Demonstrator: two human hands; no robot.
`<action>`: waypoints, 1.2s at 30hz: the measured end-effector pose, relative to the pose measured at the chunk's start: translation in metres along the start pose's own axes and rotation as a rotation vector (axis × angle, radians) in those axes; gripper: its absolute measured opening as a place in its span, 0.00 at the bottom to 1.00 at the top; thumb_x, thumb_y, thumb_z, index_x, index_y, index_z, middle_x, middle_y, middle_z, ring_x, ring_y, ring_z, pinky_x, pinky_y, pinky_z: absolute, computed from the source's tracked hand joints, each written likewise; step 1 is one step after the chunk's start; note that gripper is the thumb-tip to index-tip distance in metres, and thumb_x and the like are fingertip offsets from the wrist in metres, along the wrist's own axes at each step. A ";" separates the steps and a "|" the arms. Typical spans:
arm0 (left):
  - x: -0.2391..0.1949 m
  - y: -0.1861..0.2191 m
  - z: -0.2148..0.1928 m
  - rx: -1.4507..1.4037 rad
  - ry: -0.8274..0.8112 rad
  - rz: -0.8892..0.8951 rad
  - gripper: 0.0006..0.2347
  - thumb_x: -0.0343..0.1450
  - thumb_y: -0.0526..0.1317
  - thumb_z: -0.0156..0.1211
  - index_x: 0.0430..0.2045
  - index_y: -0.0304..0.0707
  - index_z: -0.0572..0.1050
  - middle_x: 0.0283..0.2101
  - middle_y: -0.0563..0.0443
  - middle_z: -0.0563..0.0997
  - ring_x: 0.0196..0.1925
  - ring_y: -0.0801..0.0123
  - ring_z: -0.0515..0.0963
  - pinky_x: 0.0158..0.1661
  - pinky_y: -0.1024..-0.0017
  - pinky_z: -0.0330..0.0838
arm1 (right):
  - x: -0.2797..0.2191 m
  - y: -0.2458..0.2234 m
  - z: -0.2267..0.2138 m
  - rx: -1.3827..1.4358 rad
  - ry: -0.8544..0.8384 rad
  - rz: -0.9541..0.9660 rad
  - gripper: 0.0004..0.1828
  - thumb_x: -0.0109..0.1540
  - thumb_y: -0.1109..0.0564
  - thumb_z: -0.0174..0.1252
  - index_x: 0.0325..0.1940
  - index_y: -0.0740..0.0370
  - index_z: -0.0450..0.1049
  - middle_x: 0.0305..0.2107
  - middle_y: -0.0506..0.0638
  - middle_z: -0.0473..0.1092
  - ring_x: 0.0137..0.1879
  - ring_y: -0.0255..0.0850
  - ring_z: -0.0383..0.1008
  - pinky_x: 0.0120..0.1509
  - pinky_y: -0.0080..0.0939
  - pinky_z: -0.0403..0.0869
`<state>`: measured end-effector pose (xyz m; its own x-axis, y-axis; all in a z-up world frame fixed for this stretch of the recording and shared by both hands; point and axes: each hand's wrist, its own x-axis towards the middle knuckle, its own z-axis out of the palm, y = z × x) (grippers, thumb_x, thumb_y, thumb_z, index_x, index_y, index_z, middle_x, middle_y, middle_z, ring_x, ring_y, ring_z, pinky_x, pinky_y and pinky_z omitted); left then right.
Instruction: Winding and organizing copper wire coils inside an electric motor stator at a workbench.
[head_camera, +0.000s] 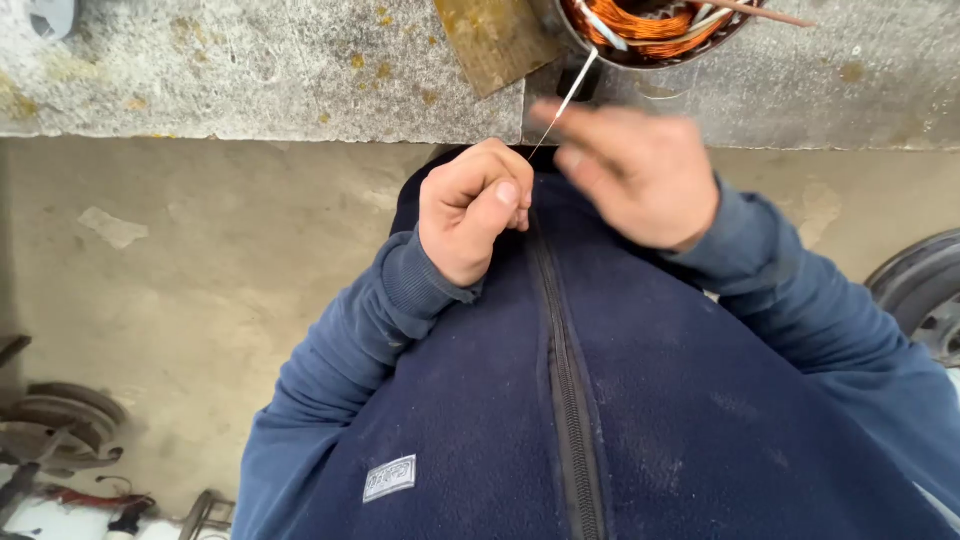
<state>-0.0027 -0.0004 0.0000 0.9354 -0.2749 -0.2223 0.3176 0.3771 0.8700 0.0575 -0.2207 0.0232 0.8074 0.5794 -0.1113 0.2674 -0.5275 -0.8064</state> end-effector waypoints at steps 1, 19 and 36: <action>0.001 -0.001 0.001 0.001 -0.002 0.001 0.12 0.80 0.36 0.51 0.26 0.30 0.69 0.38 0.48 0.75 0.30 0.75 0.74 0.33 0.77 0.72 | 0.000 -0.001 -0.003 -0.001 0.002 0.000 0.21 0.69 0.60 0.60 0.68 0.60 0.73 0.33 0.56 0.74 0.35 0.50 0.76 0.40 0.46 0.74; -0.003 -0.006 -0.007 -0.236 0.032 -0.069 0.13 0.80 0.40 0.50 0.26 0.31 0.69 0.37 0.48 0.74 0.32 0.72 0.74 0.37 0.72 0.73 | 0.002 0.000 0.003 -0.218 -0.015 -0.129 0.24 0.64 0.58 0.64 0.66 0.58 0.75 0.27 0.52 0.71 0.28 0.48 0.72 0.33 0.47 0.71; 0.004 -0.024 -0.016 -0.614 0.104 -0.164 0.11 0.79 0.36 0.47 0.25 0.32 0.68 0.38 0.43 0.75 0.33 0.68 0.75 0.35 0.68 0.75 | 0.000 -0.025 -0.005 -0.342 0.261 -0.134 0.11 0.68 0.64 0.69 0.54 0.64 0.77 0.30 0.53 0.72 0.32 0.48 0.75 0.38 0.44 0.72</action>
<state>-0.0042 0.0032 -0.0291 0.8675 -0.2961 -0.3996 0.4599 0.7836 0.4177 0.0535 -0.2103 0.0466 0.8479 0.5033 0.1667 0.5015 -0.6591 -0.5605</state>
